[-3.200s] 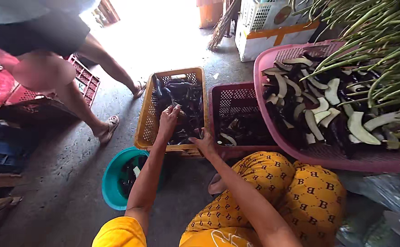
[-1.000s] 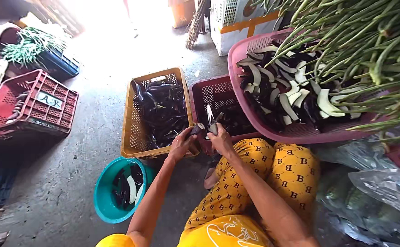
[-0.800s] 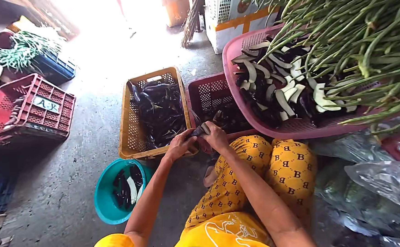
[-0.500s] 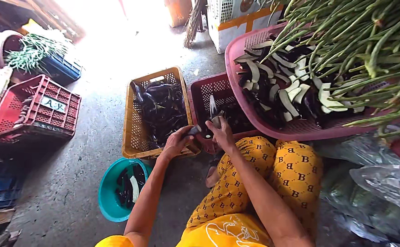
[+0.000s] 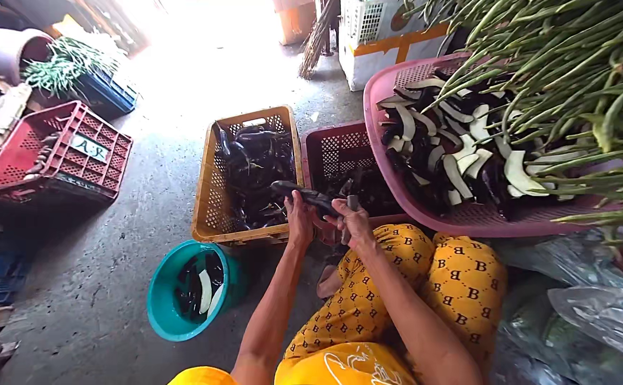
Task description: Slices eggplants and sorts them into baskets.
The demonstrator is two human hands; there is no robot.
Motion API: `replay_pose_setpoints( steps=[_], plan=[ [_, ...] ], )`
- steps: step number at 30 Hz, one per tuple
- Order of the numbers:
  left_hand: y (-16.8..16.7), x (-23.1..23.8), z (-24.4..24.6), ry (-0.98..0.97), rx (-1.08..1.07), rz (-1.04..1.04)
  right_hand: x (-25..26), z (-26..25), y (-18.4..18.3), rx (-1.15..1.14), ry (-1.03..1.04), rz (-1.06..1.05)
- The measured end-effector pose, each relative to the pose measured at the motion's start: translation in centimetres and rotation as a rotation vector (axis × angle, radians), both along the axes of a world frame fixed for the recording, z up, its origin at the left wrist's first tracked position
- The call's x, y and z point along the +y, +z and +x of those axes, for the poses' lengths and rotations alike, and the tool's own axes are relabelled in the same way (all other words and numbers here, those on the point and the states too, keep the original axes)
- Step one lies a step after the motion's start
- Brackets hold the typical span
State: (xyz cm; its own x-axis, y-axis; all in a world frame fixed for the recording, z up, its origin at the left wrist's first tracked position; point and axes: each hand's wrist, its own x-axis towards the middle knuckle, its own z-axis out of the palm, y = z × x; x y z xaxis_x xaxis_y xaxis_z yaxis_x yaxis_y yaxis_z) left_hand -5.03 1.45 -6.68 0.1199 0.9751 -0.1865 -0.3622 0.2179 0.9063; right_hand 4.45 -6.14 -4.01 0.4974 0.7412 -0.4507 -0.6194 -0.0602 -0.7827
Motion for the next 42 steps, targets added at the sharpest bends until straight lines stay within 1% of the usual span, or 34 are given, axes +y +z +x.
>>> replay_pose_setpoints(
  steps=[2,4,6,8,9,11,17,26,31,34,37,39,40,42],
  plan=[
    [0.3,1.3,0.4,-0.010,-0.195,-0.142,-0.6,-0.8,-0.1,-0.336,0.187,-0.067],
    [1.0,2.7,0.5,-0.009,-0.276,-0.258,-1.4,-1.8,0.2,-0.679,0.316,-0.167],
    [1.7,3.9,0.2,-0.065,-0.352,-0.354,-2.2,-3.5,0.1,-0.976,0.287,-0.201],
    [1.9,5.0,-0.4,-0.118,-0.410,-0.422,-2.7,-5.0,-1.3,-1.312,0.152,-0.119],
    [2.1,5.4,-0.5,-0.119,-0.401,-0.437,-2.6,-5.4,-2.0,-1.424,0.101,-0.062],
    [2.8,5.9,-0.4,-0.075,-0.368,-0.463,-2.5,-5.7,-2.7,-1.533,0.076,0.004],
    [3.9,6.2,0.4,0.044,-0.294,-0.543,-2.5,-6.0,-3.3,-1.588,0.118,0.015],
    [4.4,5.8,1.4,0.068,-0.259,-0.560,-2.4,-6.2,-3.4,-1.601,0.130,-0.042],
    [4.3,5.5,1.8,0.048,-0.234,-0.508,-2.4,-6.1,-2.3,-1.519,0.291,-0.187],
    [4.2,5.4,2.0,0.050,-0.189,-0.499,-2.5,-6.0,-1.9,-1.503,0.302,-0.214],
    [3.9,5.1,1.9,0.038,-0.091,-0.473,-2.4,-6.0,-1.7,-1.483,0.328,-0.250],
    [3.2,4.7,1.9,0.007,0.005,-0.420,-2.0,-5.8,-1.1,-1.392,0.463,-0.348],
    [3.2,4.5,2.0,-0.001,0.020,-0.412,-1.8,-5.7,-1.0,-1.370,0.486,-0.365],
    [3.4,4.1,2.3,0.024,0.012,-0.423,-1.7,-5.8,-1.3,-1.377,0.457,-0.355]
  ],
)
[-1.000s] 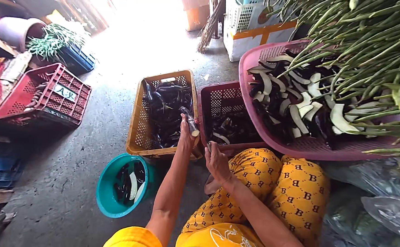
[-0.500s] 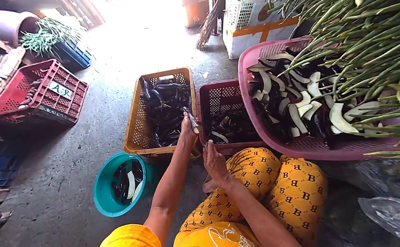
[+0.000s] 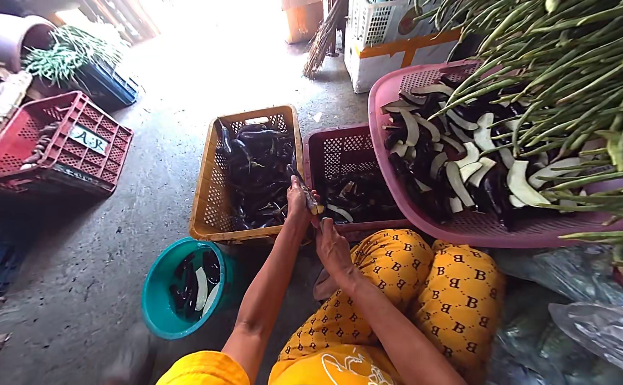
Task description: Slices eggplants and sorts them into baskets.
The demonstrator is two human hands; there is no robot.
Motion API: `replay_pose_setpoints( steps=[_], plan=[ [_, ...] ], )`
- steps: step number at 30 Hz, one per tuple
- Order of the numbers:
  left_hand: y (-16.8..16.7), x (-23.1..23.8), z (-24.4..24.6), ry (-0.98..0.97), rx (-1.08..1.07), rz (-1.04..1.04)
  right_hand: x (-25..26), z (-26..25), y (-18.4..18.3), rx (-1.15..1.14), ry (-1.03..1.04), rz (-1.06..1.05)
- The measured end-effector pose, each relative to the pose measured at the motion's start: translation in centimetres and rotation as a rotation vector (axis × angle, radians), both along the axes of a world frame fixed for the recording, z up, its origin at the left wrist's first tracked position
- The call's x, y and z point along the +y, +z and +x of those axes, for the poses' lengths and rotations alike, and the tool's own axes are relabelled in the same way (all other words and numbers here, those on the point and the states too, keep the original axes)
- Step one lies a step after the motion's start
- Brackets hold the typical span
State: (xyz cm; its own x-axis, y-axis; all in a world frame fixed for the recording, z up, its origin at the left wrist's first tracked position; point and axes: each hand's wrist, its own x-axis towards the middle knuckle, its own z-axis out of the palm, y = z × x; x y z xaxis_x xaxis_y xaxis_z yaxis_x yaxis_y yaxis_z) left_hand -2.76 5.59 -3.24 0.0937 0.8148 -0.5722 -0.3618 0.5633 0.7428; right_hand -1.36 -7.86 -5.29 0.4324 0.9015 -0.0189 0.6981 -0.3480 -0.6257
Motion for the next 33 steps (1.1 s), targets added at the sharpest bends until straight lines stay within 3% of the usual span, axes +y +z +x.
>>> replay_pose_setpoints(
  steps=[7,13,19,33],
  plan=[
    [0.5,-0.7,0.3,0.011,0.008,-0.001,0.0,0.4,0.1,0.031,-0.003,-0.041],
    [-0.2,-2.4,0.5,-0.050,0.008,-0.017,1.5,1.3,0.8,0.124,0.070,-0.256],
    [-1.8,-0.8,-1.0,-0.104,-0.039,0.075,0.3,1.0,0.5,0.088,0.048,-0.101],
    [-1.9,-1.2,-0.6,-0.050,0.096,0.143,0.8,0.7,0.1,0.071,0.097,-0.181]
  ],
)
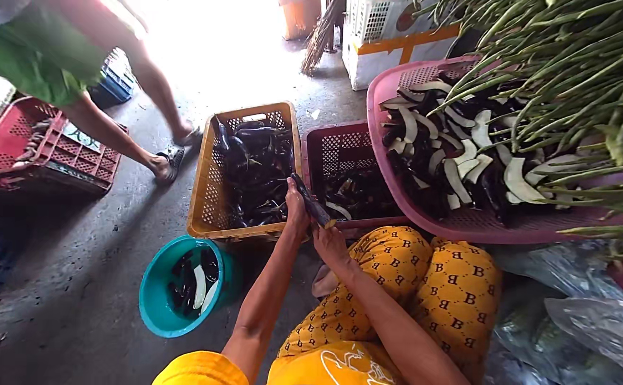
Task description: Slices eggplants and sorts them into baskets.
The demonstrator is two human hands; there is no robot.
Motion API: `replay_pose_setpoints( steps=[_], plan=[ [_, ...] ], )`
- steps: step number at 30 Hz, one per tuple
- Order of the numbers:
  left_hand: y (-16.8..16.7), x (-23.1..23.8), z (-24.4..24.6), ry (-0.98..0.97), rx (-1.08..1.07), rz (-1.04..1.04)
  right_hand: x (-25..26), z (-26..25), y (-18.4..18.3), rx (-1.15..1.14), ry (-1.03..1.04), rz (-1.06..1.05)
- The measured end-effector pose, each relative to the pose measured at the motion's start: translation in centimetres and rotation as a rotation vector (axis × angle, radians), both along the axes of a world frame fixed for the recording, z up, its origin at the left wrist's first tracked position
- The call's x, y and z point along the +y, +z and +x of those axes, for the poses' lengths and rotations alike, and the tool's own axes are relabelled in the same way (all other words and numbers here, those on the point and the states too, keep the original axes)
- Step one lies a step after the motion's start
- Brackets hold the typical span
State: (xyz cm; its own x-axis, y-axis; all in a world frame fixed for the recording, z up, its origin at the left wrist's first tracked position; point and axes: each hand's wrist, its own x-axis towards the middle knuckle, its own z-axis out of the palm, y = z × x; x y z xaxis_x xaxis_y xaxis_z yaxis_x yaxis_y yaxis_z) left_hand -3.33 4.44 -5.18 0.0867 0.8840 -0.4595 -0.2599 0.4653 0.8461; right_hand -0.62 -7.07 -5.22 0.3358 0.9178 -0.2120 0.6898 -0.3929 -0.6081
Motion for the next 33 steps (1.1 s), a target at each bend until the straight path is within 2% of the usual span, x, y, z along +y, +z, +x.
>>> replay_pose_setpoints(
  steps=[4,9,13,17,19,22,27,31,33],
  plan=[
    [0.1,-1.1,0.4,0.015,-0.068,-0.051,0.4,0.1,-0.6,0.042,-0.013,0.029],
    [-0.3,-1.9,0.3,-0.038,-0.020,-0.044,0.4,0.3,-1.9,0.051,-0.028,0.114],
    [-0.8,-0.4,-1.3,-0.165,-0.101,0.011,0.3,1.1,0.0,0.165,-0.051,0.096],
    [-2.8,1.6,-2.8,-0.288,0.118,0.228,-0.1,1.1,1.4,0.279,-0.027,0.009],
    [-2.3,1.2,-2.0,-0.194,0.179,0.249,0.0,1.1,1.5,0.288,-0.015,-0.010],
    [-2.1,0.1,-1.2,-0.083,0.207,0.210,0.1,1.3,1.1,0.289,0.003,-0.046],
    [-2.3,-1.5,-0.5,-0.031,0.197,0.133,0.8,1.4,0.6,0.279,0.013,-0.079],
    [-1.9,-2.2,-1.4,-0.091,-0.015,-0.022,1.3,2.2,0.6,0.420,0.009,-0.142],
    [-1.3,-1.2,-3.1,-0.226,-0.073,-0.067,1.4,2.8,0.7,0.504,-0.015,-0.142]
  ],
)
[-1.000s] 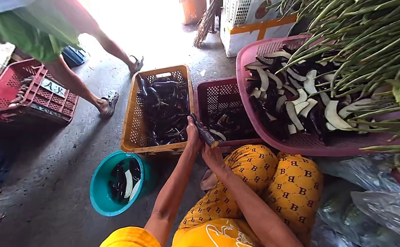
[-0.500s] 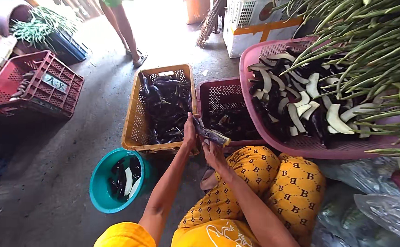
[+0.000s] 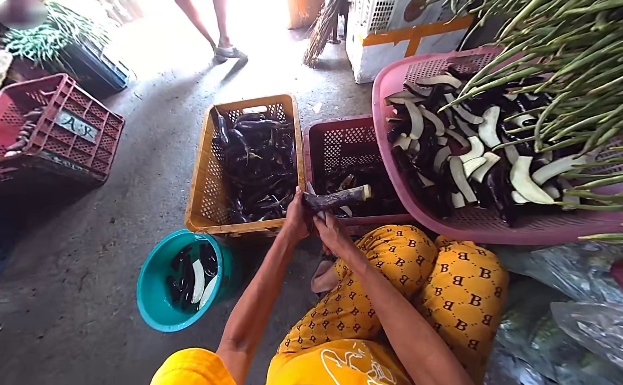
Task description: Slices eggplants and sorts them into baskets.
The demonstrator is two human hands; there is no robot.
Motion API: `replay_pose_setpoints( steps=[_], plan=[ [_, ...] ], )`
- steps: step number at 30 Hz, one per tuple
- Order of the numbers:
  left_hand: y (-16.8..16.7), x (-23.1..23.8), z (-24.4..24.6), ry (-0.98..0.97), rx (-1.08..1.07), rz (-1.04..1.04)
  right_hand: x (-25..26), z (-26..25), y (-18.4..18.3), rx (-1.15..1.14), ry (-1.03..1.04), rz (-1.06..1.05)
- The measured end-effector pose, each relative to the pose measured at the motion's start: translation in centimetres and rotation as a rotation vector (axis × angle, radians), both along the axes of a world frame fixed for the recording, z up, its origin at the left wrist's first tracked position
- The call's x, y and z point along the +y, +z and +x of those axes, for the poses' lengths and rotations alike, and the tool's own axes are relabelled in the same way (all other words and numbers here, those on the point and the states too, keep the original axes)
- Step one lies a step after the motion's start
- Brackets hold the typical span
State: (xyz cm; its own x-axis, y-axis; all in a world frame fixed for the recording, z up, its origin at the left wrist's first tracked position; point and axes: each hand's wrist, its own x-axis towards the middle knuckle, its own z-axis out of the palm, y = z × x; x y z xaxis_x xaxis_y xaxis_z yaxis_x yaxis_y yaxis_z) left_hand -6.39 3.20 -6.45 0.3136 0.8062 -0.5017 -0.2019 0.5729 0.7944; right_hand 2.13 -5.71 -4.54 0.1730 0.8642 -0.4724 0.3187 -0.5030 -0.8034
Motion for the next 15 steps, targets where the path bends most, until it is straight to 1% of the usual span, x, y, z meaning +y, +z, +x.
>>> replay_pose_setpoints(
  steps=[3,5,6,9,12,15],
  plan=[
    [0.5,1.6,-3.3,-0.233,-0.048,0.079,-0.1,0.6,-0.3,0.028,-0.023,0.032],
    [1.0,1.9,-4.4,-0.270,-0.067,0.138,0.1,0.5,-0.6,0.022,-0.011,0.060],
    [1.1,1.6,-4.5,-0.245,-0.074,0.145,0.2,0.4,-0.6,0.015,0.002,0.064],
    [0.7,0.5,-3.7,-0.085,-0.077,0.138,0.1,-0.1,-0.7,0.010,0.029,0.056],
    [-0.2,-1.2,-1.7,0.050,-0.098,0.138,0.0,-0.4,-1.3,0.034,-0.001,0.070],
    [-0.8,-2.6,-0.6,0.185,-0.062,0.159,-0.2,-1.0,-1.3,0.027,-0.014,0.092]
  ],
)
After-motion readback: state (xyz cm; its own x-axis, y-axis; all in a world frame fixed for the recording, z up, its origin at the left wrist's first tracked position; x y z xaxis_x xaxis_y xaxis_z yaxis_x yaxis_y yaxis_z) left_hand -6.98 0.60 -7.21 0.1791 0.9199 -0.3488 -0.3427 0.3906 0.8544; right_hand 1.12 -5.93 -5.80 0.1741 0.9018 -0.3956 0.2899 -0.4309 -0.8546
